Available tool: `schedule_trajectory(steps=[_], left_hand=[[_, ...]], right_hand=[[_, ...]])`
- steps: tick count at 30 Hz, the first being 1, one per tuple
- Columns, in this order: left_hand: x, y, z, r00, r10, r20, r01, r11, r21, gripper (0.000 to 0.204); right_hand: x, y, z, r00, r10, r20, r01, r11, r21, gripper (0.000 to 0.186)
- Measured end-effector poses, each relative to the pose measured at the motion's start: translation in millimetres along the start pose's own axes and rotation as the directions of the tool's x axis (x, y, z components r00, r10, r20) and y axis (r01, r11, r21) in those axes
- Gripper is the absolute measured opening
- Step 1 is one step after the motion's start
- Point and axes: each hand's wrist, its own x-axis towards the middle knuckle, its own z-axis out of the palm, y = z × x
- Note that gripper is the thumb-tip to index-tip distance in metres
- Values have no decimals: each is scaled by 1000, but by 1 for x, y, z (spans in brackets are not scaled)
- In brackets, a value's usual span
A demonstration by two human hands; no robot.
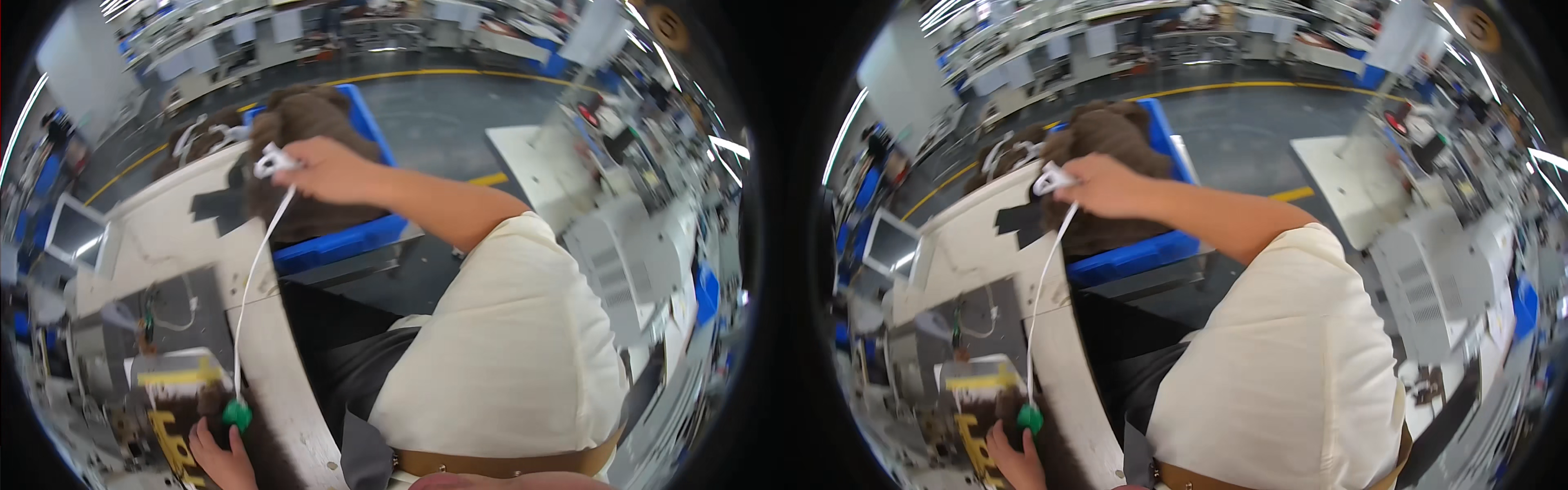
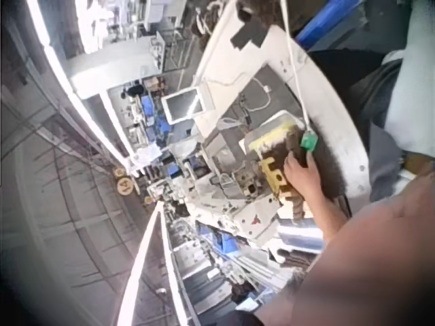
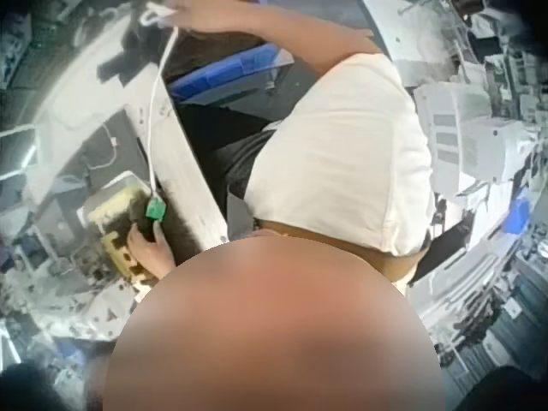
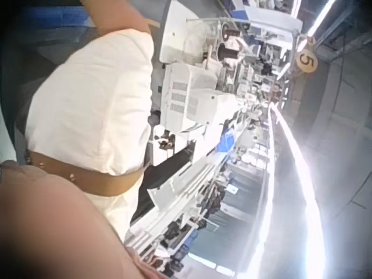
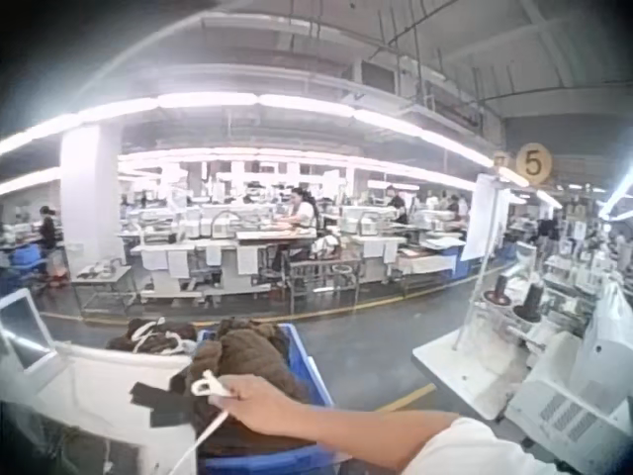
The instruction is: Sewing pieces of fur fabric together using an industrial sewing machine.
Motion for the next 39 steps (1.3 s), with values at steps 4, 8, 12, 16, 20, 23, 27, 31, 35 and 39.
schedule_trajectory(steps=[4, 8, 12, 16, 20, 23, 27, 31, 35, 39], left_hand=[[0, -6, 13, 1000, 11, 7, -11, 1000, 16, 66], [3, 1, 15, 1000, 3, 14, -3, 1000, 19, 66], [-2, -6, 24, 996, 57, -65, -52, 995, 79, 66], [1, -5, 27, 990, 112, -80, -103, 989, 111, 67], [5, -17, 47, 989, 127, -77, -114, 982, 151, 68], [-7, -18, 25, 988, 134, -74, -112, 962, 248, 68], [3, -16, 37, 993, 107, -57, -93, 973, 212, 67], [2, -4, 30, 995, 92, -43, -81, 976, 200, 66], [-1, 3, 25, 996, 76, -37, -68, 979, 193, 65], [5, 7, 24, 997, 69, 34, -74, 984, 160, 65]], right_hand=[[-104, 68, -141, 811, 291, -507, -451, 864, -225, 30], [-229, 121, -213, 528, 525, -667, -774, 621, -124, 37], [-365, 194, -216, 473, 658, -586, -869, 239, -433, 47], [-517, 294, -204, -423, 905, -38, -245, -154, -957, 58], [-637, 317, -196, -862, 408, 300, -393, -164, -905, 45], [-598, 272, -164, -620, 676, 398, -654, -164, -739, 33], [-582, 221, -196, 124, 988, -93, -952, 92, -294, 26], [-557, 248, -196, 298, 947, -117, -844, 319, 431, 29], [-526, 240, -167, 129, 991, 42, -821, 83, 565, 27], [-616, 271, -165, -210, 972, 102, -931, -167, -323, 34]])
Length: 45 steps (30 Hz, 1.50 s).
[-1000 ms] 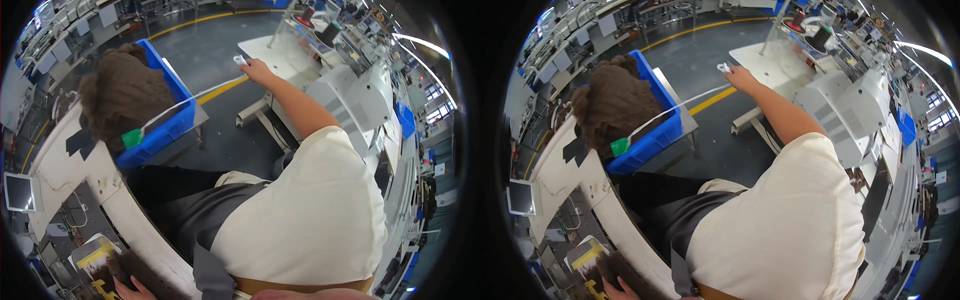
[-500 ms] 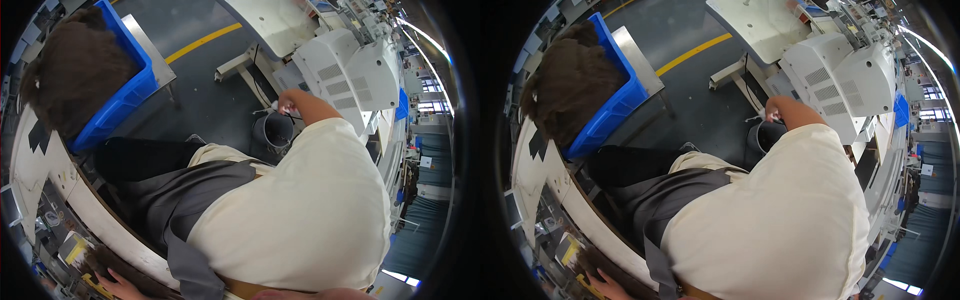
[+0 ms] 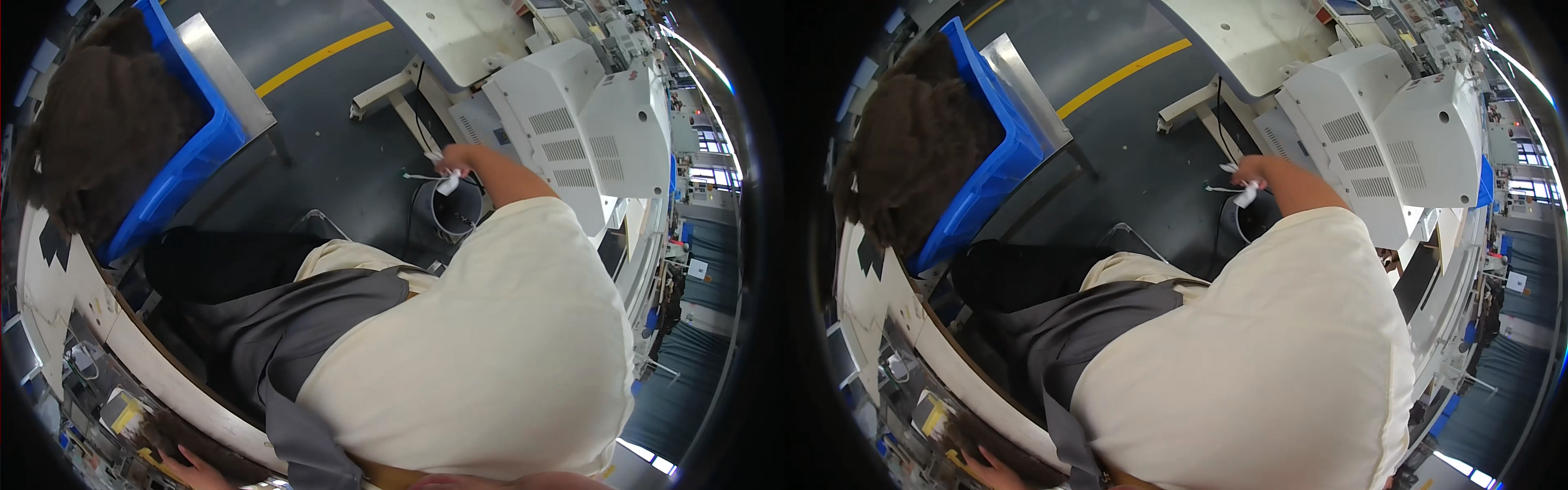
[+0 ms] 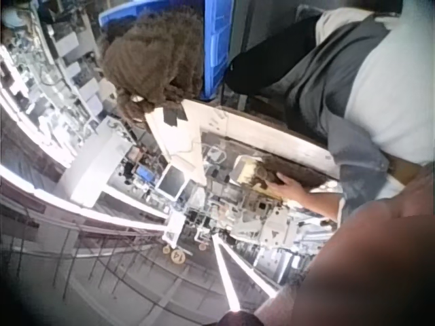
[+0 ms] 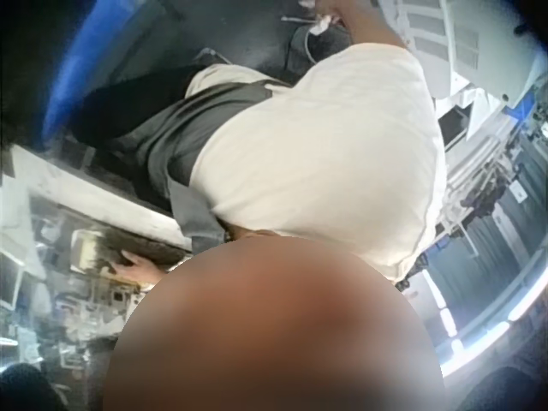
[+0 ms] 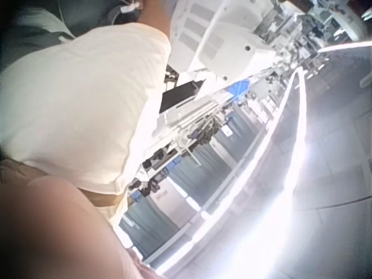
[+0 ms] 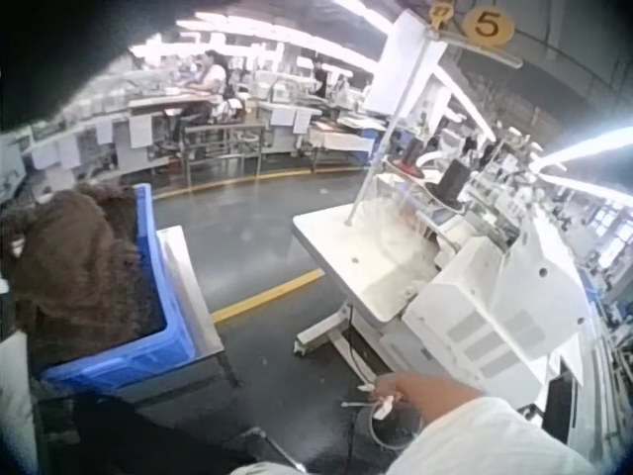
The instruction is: Sewing pieces of fur fabric together using an industrial sewing machine.
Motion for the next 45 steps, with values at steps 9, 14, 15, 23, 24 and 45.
schedule_trajectory(steps=[9, 14, 15, 23, 24, 45], left_hand=[[6, 14, -44, 945, -193, 263, 199, 980, 5, 71], [5, 17, -60, 919, -208, 335, 205, 978, 45, 71], [7, 16, -45, 910, -184, 372, 206, 978, -21, 71], [-38, -99, -21, 781, -349, 518, 323, 936, 142, 65], [-45, -92, -29, 777, -409, 478, 309, 910, 276, 63], [-100, -60, -47, 868, -455, -198, 438, 890, -127, 39]], right_hand=[[25, 137, 37, 996, 66, -64, -87, 897, -434, 32], [55, 196, 40, 994, 84, -69, -109, 751, -651, 40], [45, 251, 14, 957, -142, 253, 197, 958, -208, 42], [57, 195, 33, 932, 341, 123, -253, 855, -453, 54], [53, 174, 32, 935, 330, 126, -240, 854, -461, 54], [-423, -515, 118, 52, -638, 769, 882, -332, -335, 26]])
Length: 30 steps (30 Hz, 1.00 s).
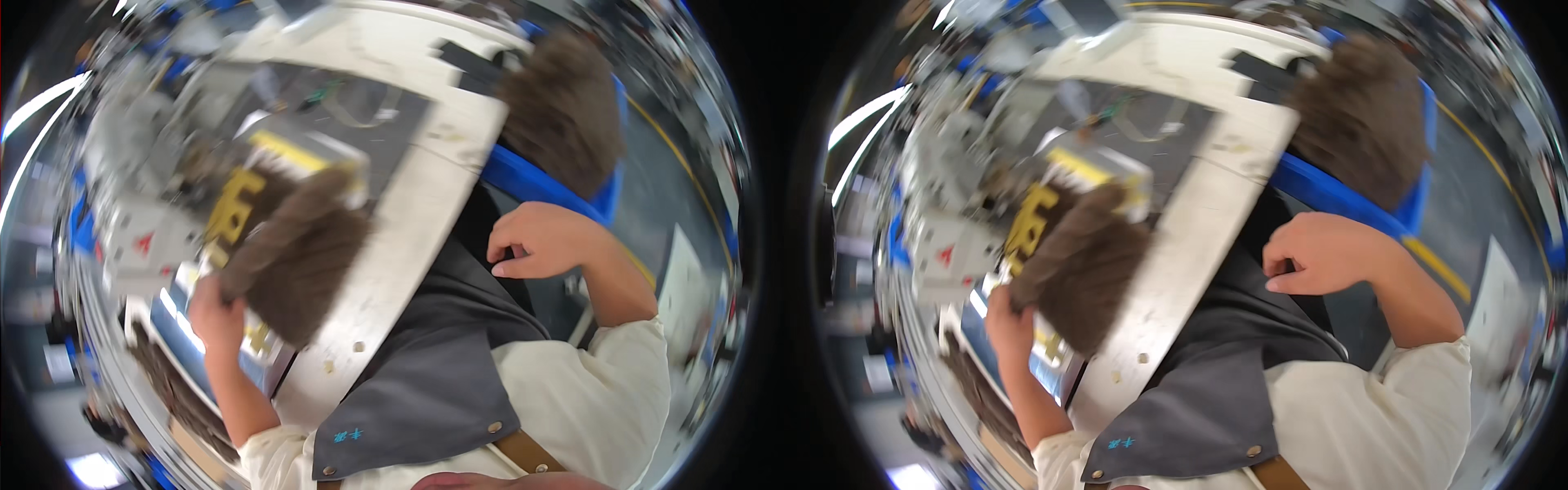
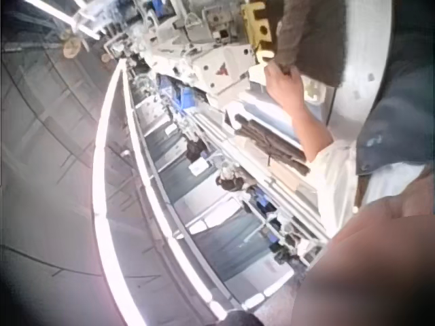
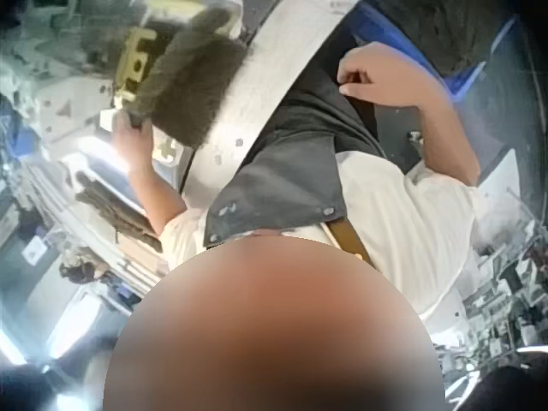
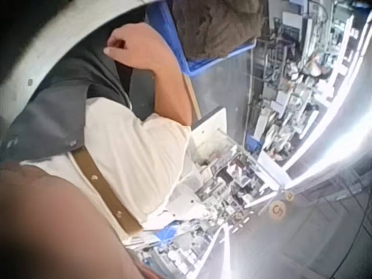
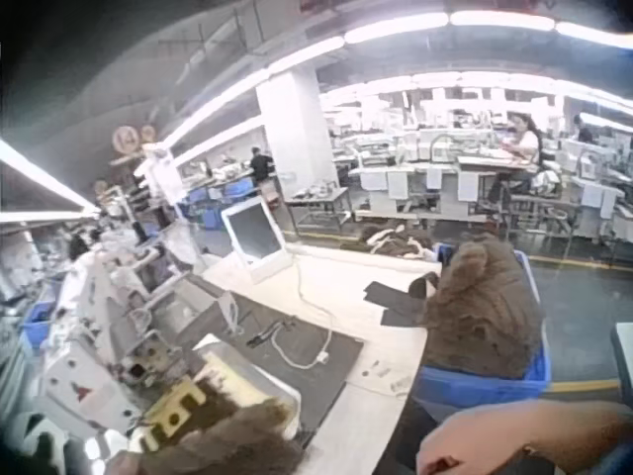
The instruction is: Sewing pieces of fur fabric together using an industrial sewing machine.
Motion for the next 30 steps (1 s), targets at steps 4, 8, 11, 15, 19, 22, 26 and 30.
schedule_trajectory(steps=[4, 8, 11, 15, 19, 22, 26, 30], left_hand=[[4, 33, -16, 1000, -29, -10, 28, 994, -102, 39], [11, 36, -24, 1000, -21, 7, 22, 992, -126, 39], [19, 17, -21, 987, -157, 17, 158, 975, -154, 46], [4, -27, -10, 937, -349, -32, 324, 896, -303, 45], [-8, -46, 10, 930, -368, -2, 308, 779, -547, 29], [-6, -43, 19, 835, -508, 210, 519, 602, -607, 25], [-6, -49, 25, 699, -485, 526, 603, 5, -797, 31], [-15, -61, 26, 712, -412, 569, 529, -218, -820, 30]], right_hand=[[112, -87, -21, 646, -669, -367, 540, 741, -399, 39], [207, -158, -1, 560, -823, -93, 653, 508, -562, 41], [257, -174, -7, 823, -557, 116, 526, 669, -525, 38], [307, -162, -57, 861, -433, 267, 503, 648, -572, 34], [338, -157, -56, 888, -334, 317, 461, 660, -594, 34], [338, -161, -21, 800, -543, 255, 596, 670, -443, 35], [332, -172, 17, 573, -811, 116, 776, 492, -396, 30], [332, -169, 25, 516, -851, 95, 760, 404, -509, 25]])
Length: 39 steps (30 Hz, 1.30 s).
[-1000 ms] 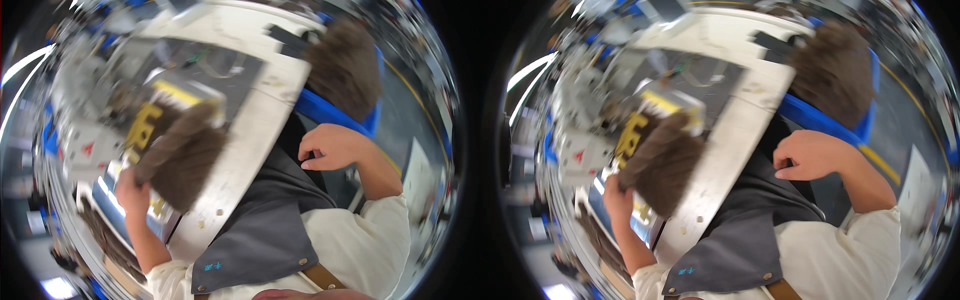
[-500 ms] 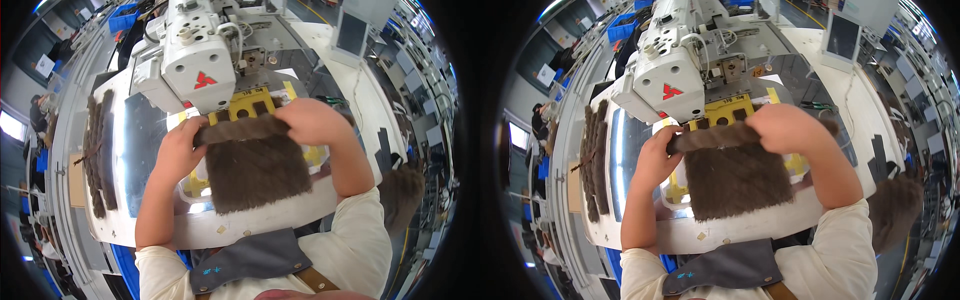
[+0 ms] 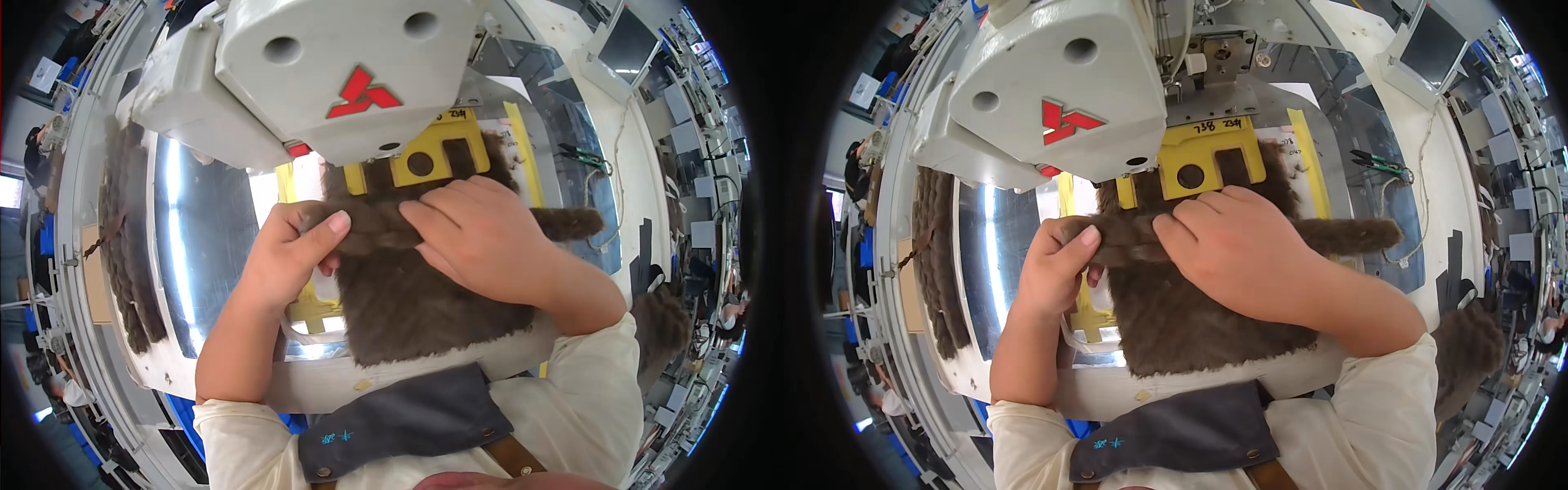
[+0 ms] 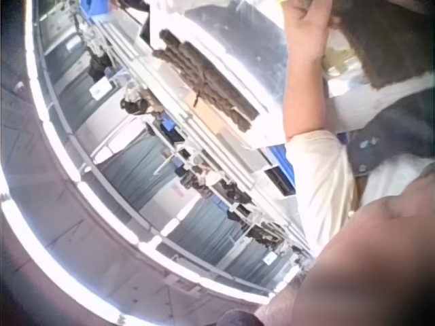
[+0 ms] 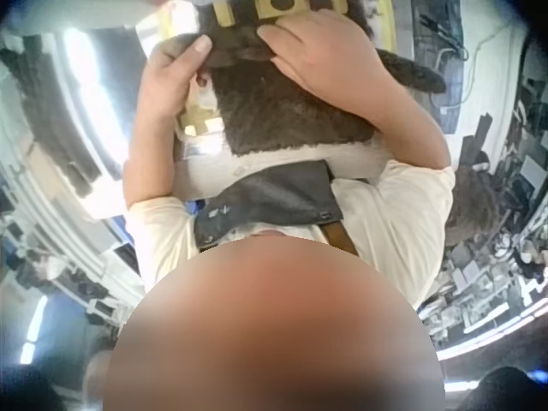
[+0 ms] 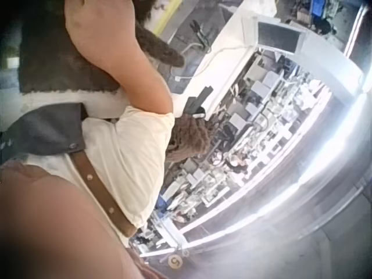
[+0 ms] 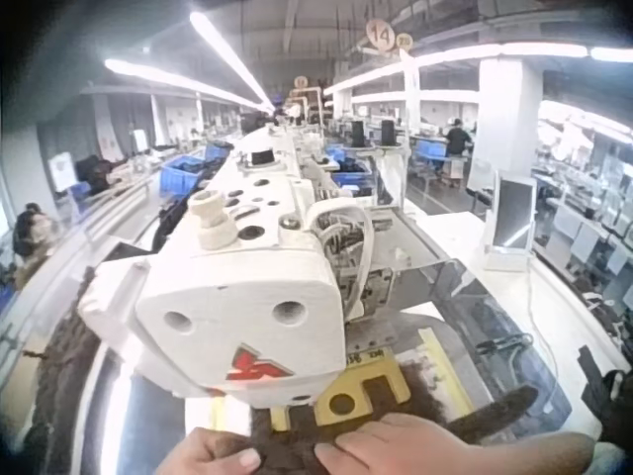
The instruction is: Sewing pieces of fur fabric together using an industrial sewing machine.
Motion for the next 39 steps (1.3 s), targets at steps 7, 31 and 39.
schedule_trajectory(steps=[7, 31, 39], left_hand=[[-12, 5, 20, 921, 386, 52, -390, 915, 106, 46], [-5, -13, 30, 663, 689, 291, -740, 545, 394, 21], [-1, -19, 29, 621, 691, 369, -782, 519, 344, 23]], right_hand=[[-1, -3, -11, 994, 90, 64, -104, 950, 293, 31], [24, -23, -28, 986, 130, 106, -166, 841, 515, 37], [38, -30, -29, 963, 0, 269, -158, 811, 564, 26]])
